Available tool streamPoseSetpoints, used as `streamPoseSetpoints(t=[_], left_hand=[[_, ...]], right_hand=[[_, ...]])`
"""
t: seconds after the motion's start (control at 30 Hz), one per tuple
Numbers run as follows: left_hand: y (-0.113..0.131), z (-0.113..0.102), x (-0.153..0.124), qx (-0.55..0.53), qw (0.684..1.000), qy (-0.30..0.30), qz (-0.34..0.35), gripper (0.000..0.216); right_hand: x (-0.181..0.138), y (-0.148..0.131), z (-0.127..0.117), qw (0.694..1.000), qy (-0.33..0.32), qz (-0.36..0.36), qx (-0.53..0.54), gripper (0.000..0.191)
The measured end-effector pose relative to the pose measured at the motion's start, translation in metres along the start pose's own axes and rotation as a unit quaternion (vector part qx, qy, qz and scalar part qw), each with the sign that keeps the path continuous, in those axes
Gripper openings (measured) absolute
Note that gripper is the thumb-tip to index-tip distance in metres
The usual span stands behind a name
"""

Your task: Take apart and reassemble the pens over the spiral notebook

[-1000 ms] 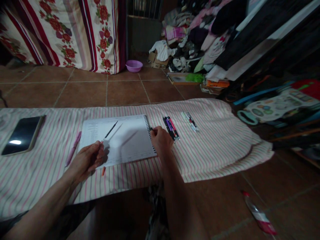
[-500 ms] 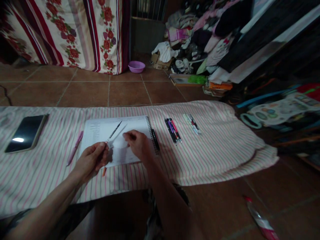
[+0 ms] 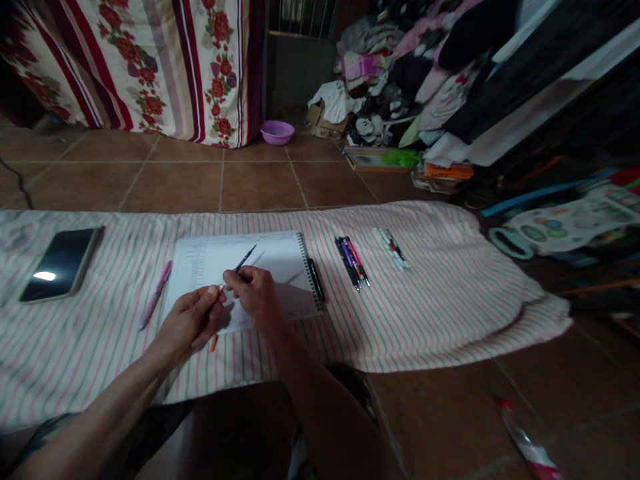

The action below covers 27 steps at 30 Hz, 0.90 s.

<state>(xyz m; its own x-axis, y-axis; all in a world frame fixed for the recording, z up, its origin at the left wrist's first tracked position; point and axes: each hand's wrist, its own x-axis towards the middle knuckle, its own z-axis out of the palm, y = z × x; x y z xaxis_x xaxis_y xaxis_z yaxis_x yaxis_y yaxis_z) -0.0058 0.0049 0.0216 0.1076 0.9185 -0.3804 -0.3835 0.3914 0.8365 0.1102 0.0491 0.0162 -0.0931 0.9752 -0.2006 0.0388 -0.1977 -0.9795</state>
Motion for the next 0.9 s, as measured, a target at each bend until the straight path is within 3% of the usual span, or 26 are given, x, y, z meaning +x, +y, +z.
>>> streamPoseSetpoints(t=[0.13, 0.2, 0.27, 0.37, 0.53, 0.63, 0.7, 0.8, 0.9], left_hand=[[0.006, -0.001, 0.0, -0.087, 0.99, -0.052, -0.093, 0.028], [0.006, -0.001, 0.0, -0.107, 0.987, -0.059, -0.104, 0.027], [0.002, 0.0, 0.001, -0.087, 0.993, -0.036, -0.071, 0.028], [-0.006, 0.0, 0.002, 0.03, 0.999, 0.021, 0.018, 0.031], [-0.01, -0.005, 0.001, 0.236, 0.968, 0.049, 0.076, 0.032], [-0.008, -0.007, 0.0, 0.288, 0.949, 0.061, 0.113, 0.029], [-0.008, -0.005, 0.0, 0.231, 0.967, 0.043, 0.102, 0.028], [-0.005, -0.001, 0.0, 0.027, 0.999, -0.01, 0.022, 0.027], [0.001, 0.0, -0.001, -0.106, 0.99, -0.034, -0.081, 0.022]], right_hand=[[0.0, 0.001, -0.001, 0.999, -0.02, -0.016, 0.036, 0.029], [0.001, 0.003, -0.001, 0.998, -0.025, -0.026, 0.042, 0.029], [0.002, 0.004, 0.0, 0.998, -0.03, -0.022, 0.042, 0.029], [0.003, 0.006, 0.001, 0.998, -0.041, 0.015, 0.034, 0.028], [0.003, 0.008, 0.001, 0.999, -0.018, 0.029, -0.008, 0.024], [0.001, 0.007, 0.001, 0.999, -0.019, 0.023, -0.013, 0.023], [-0.001, 0.006, 0.001, 1.0, -0.014, 0.009, -0.008, 0.024], [-0.003, 0.002, 0.002, 1.0, -0.006, -0.006, 0.012, 0.025], [-0.005, -0.001, 0.002, 0.999, -0.019, -0.008, 0.034, 0.023]])
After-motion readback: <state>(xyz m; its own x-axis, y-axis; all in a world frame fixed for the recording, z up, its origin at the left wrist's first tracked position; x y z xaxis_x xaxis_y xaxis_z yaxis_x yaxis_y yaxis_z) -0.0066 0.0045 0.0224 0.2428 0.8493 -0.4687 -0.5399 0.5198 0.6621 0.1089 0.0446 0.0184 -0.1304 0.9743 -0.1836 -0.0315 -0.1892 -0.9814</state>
